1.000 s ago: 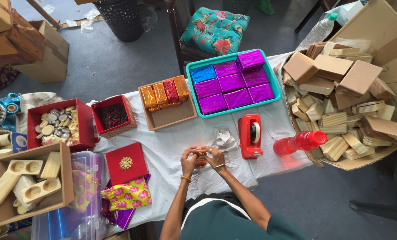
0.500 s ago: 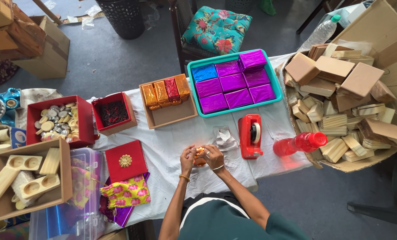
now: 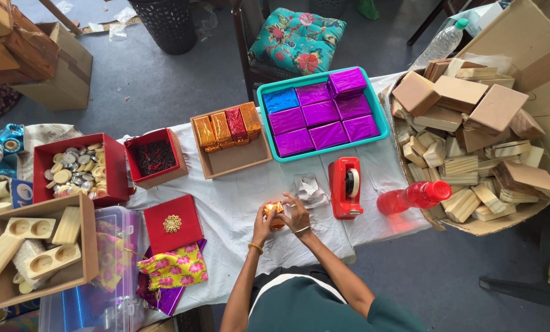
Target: The person is wrapping items in foil and colored paper and placing them into wooden and decorative gift boxes.
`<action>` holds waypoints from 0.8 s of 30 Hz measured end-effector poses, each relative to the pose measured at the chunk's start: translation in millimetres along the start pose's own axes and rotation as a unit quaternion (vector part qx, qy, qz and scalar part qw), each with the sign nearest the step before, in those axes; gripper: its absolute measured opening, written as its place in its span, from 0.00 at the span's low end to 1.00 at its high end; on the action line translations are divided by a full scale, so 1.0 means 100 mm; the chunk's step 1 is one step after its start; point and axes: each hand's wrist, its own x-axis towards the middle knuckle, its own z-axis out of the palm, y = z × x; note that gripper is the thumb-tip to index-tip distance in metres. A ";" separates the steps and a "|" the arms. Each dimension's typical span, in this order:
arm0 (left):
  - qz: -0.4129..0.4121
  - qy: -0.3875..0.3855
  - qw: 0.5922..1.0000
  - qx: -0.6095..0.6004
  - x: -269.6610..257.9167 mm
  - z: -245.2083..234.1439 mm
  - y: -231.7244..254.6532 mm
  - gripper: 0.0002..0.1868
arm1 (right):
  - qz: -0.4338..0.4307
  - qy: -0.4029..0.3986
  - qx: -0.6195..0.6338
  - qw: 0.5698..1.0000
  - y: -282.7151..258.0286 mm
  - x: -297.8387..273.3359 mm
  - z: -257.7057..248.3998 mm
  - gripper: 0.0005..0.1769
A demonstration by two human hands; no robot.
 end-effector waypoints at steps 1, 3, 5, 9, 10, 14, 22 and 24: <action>0.001 -0.001 1.000 0.000 0.00 -0.02 -0.01 0.23 | 0.000 0.001 0.000 1.000 0.04 0.01 -0.01 0.25; 0.010 0.020 0.993 0.118 -0.06 -0.05 -0.06 0.23 | 0.070 -0.061 0.064 0.994 0.13 -0.02 -0.04 0.40; 0.031 0.041 0.978 0.202 -0.15 -0.02 0.10 0.25 | 0.108 -0.087 0.087 0.986 0.26 -0.07 -0.02 0.41; 0.101 0.092 0.918 0.373 -0.13 -0.04 -0.03 0.29 | 0.198 -0.061 0.111 0.972 0.46 -0.11 -0.14 0.31; 0.101 0.090 0.918 0.373 -0.14 -0.04 -0.04 0.29 | 0.200 -0.060 0.109 0.972 0.44 -0.08 -0.22 0.31; 0.129 0.097 0.900 0.405 -0.13 -0.03 -0.04 0.30 | 0.269 0.032 0.100 0.957 0.45 -0.08 -0.44 0.14; 0.051 0.088 0.933 0.346 -0.14 -0.01 -0.01 0.34 | 0.304 0.097 0.019 0.948 0.58 -0.29 -0.64 0.13; 0.070 0.134 0.954 0.260 -0.19 -0.03 0.03 0.35 | 0.267 0.233 -0.079 0.932 0.62 -0.21 -0.84 0.18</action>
